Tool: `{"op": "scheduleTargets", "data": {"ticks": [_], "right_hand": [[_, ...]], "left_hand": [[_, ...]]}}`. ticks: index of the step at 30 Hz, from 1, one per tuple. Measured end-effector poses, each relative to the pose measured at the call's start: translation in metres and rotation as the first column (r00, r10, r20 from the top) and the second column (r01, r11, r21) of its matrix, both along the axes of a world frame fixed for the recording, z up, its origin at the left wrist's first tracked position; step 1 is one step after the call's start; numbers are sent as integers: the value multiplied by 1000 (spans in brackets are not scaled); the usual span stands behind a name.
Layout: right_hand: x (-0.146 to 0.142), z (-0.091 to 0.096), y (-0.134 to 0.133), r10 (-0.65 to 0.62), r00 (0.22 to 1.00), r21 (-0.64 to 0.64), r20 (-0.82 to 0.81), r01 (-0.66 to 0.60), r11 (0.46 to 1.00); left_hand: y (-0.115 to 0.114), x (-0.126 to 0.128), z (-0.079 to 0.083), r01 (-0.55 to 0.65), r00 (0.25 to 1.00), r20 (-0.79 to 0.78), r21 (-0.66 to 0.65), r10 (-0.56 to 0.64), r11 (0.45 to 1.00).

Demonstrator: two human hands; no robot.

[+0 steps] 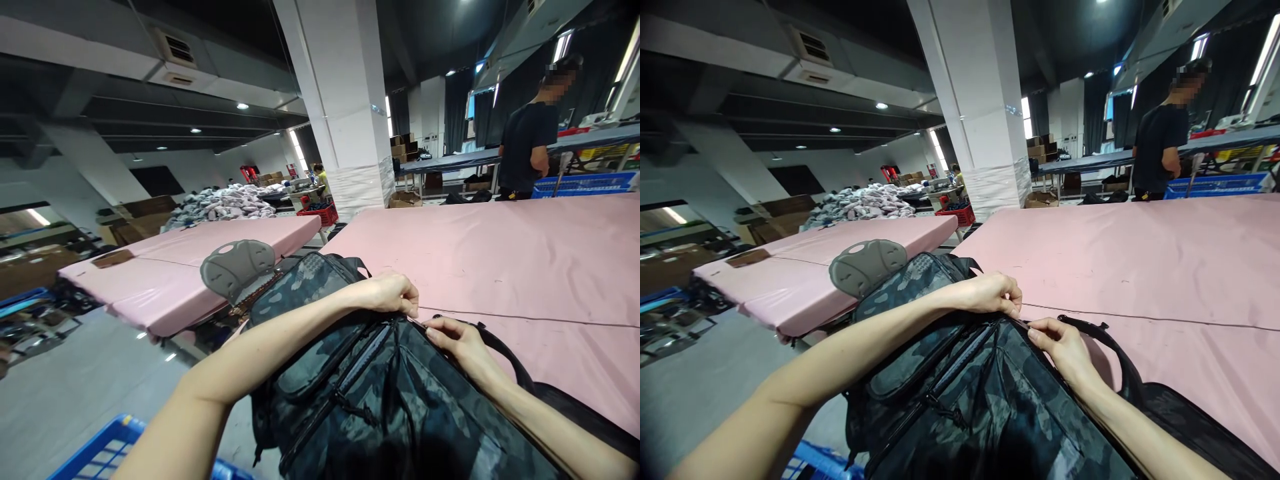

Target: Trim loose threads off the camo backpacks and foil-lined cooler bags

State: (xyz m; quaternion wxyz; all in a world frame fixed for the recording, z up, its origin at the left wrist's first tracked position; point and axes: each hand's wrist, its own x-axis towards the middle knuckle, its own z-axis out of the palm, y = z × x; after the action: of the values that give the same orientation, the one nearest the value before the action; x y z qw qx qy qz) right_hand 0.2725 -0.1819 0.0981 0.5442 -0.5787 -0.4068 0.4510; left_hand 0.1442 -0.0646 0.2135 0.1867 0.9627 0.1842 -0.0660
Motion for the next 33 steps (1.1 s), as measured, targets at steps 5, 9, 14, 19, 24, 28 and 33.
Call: {"op": "scheduleTargets", "data": {"ticks": [5, 9, 14, 19, 24, 28, 33], "right_hand": [[-2, 3, 3, -14, 1000, 52, -13, 15, 999], [-1, 2, 4, -52, 998, 67, -18, 54, 996], [-1, 7, 6, -22, 999, 79, -28, 24, 997], [-3, 10, 7, 51, 990, 43, -130, -46, 998], [-2, 8, 9, 94, 974, 17, -206, -93, 996], [-2, 12, 8, 100, 989, 39, -114, -96, 995], [-5, 19, 4, 62, 998, 8, 16, -62, 998]], "left_hand": [[3, -2, -4, 1, 1000, 29, 45, -2, 999], [6, -1, -6, -5, 1000, 20, 60, 4, 998], [7, -1, -6, 7, 1000, 8, 76, -7, 997], [2, -1, -4, 3, 1000, -11, 98, -2, 995], [-1, -1, -3, -10, 999, -33, 132, 15, 991], [1, -1, -6, -11, 999, -29, 141, 15, 990], [2, -2, -8, -15, 999, -30, 149, 20, 989]]}}
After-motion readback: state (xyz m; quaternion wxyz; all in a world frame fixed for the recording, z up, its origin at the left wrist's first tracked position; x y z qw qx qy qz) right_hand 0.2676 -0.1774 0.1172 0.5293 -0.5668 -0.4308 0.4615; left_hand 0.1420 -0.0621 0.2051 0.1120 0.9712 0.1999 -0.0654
